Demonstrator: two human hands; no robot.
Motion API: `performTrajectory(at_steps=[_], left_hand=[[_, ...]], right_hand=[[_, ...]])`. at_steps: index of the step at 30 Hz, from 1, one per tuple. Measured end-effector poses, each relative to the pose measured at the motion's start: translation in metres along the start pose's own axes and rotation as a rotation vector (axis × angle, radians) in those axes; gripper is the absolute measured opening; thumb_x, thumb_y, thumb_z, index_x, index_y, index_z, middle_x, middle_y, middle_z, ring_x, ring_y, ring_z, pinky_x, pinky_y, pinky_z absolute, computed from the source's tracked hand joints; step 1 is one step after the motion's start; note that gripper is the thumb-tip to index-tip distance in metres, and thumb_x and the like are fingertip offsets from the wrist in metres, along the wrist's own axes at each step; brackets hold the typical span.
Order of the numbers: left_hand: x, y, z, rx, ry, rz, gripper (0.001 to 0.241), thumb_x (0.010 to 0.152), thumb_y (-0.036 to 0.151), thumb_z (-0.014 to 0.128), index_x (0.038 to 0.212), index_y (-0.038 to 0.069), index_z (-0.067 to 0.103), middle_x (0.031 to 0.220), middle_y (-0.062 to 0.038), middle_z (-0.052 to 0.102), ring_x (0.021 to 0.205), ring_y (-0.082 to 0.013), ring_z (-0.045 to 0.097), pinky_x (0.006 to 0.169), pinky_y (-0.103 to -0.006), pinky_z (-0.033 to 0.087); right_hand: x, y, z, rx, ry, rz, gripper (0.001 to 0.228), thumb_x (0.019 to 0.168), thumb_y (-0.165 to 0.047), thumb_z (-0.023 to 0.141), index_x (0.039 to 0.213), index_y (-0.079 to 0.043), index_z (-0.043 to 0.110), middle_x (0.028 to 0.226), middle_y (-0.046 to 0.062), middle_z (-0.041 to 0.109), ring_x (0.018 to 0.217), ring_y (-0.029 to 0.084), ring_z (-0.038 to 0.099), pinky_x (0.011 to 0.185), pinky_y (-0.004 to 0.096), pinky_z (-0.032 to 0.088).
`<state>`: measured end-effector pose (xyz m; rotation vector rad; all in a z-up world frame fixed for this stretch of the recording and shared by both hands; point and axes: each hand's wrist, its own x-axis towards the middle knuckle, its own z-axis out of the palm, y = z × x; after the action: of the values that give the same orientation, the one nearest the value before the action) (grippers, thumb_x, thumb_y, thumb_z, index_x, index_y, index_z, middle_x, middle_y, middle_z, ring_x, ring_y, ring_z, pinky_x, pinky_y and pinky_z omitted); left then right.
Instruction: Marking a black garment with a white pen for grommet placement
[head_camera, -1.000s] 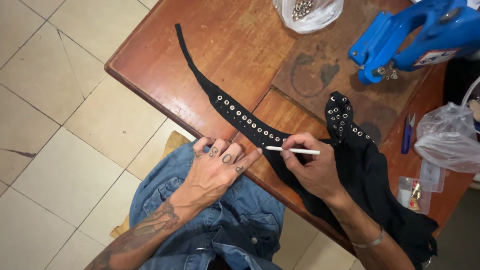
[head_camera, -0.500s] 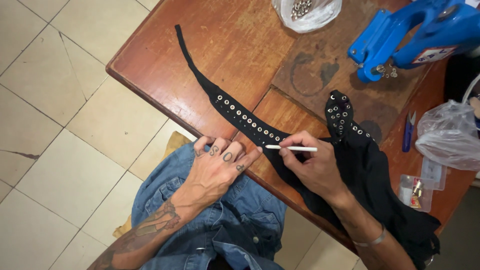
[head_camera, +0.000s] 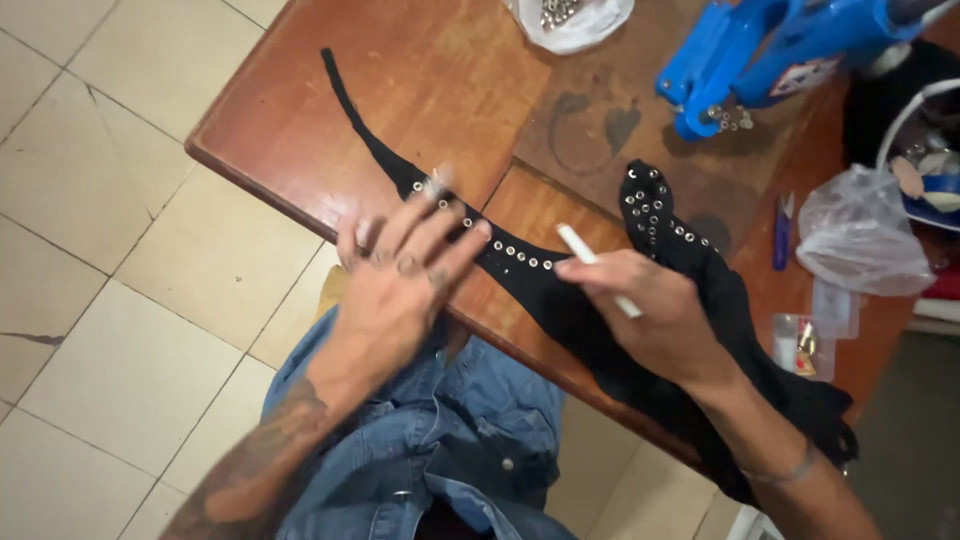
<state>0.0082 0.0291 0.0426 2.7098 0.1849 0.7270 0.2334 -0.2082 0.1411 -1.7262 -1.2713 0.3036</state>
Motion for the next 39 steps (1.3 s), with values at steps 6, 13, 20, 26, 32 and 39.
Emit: performTrajectory(at_steps=[6, 13, 20, 26, 32, 39], left_hand=[[0.019, -0.045, -0.004, 0.085, -0.272, -0.198, 0.061, 0.134, 0.056, 0.033, 0.192, 0.039, 0.044, 0.203, 0.005, 0.039, 0.189, -0.022, 0.026, 0.143, -0.0844, 0.003], [0.027, -0.063, -0.022, 0.085, -0.162, -0.114, 0.058, 0.129, 0.045, 0.057, 0.185, 0.029, 0.056, 0.195, -0.007, 0.056, 0.186, -0.0283, 0.039, 0.14, -0.0876, -0.002], [0.001, 0.003, -0.017, 0.023, -0.061, 0.008, 0.043, 0.126, 0.033, 0.069, 0.168, 0.026, 0.075, 0.168, -0.004, 0.075, 0.163, -0.0288, 0.064, 0.138, -0.0837, 0.022], [-0.003, 0.011, -0.006, 0.078, -0.073, -0.027, 0.046, 0.124, 0.028, 0.065, 0.169, 0.03, 0.072, 0.167, -0.001, 0.074, 0.164, -0.0294, 0.063, 0.133, -0.0825, 0.031], [-0.001, 0.013, -0.006, 0.12, -0.06, -0.026, 0.044, 0.124, 0.022, 0.064, 0.167, 0.029, 0.075, 0.163, -0.001, 0.075, 0.158, -0.0283, 0.065, 0.134, -0.077, 0.029], [-0.001, 0.014, -0.006, 0.115, -0.049, -0.037, 0.048, 0.122, 0.02, 0.064, 0.169, 0.029, 0.074, 0.16, -0.001, 0.076, 0.159, -0.0288, 0.068, 0.135, -0.0733, 0.03]], right_hand=[[0.01, 0.037, 0.019, -0.206, -0.193, -0.276, 0.027, 0.115, -0.005, 0.082, 0.141, -0.005, 0.089, 0.138, 0.022, 0.09, 0.132, 0.046, 0.086, 0.107, 0.058, 0.071], [0.036, 0.025, 0.023, -0.102, -0.032, -0.169, 0.031, 0.123, -0.019, 0.073, 0.145, -0.001, 0.086, 0.119, 0.012, 0.092, 0.108, 0.032, 0.086, 0.104, 0.046, 0.068], [0.024, 0.037, 0.046, 0.147, 0.009, 0.377, 0.022, 0.124, -0.017, 0.069, 0.125, -0.002, 0.086, 0.09, 0.006, 0.081, 0.07, 0.012, 0.072, 0.07, 0.023, 0.057], [0.023, 0.05, 0.057, 0.095, -0.019, 0.39, 0.007, 0.119, -0.014, 0.073, 0.117, -0.008, 0.076, 0.092, 0.003, 0.084, 0.071, 0.006, 0.073, 0.069, 0.018, 0.059], [0.025, 0.046, 0.055, 0.067, -0.048, 0.348, 0.01, 0.119, -0.02, 0.076, 0.114, -0.012, 0.08, 0.092, -0.004, 0.082, 0.068, 0.001, 0.057, 0.066, 0.02, 0.044], [0.027, 0.044, 0.054, -0.003, -0.074, 0.33, 0.008, 0.118, -0.018, 0.076, 0.117, -0.012, 0.081, 0.093, -0.003, 0.084, 0.07, 0.003, 0.063, 0.069, 0.022, 0.05]])
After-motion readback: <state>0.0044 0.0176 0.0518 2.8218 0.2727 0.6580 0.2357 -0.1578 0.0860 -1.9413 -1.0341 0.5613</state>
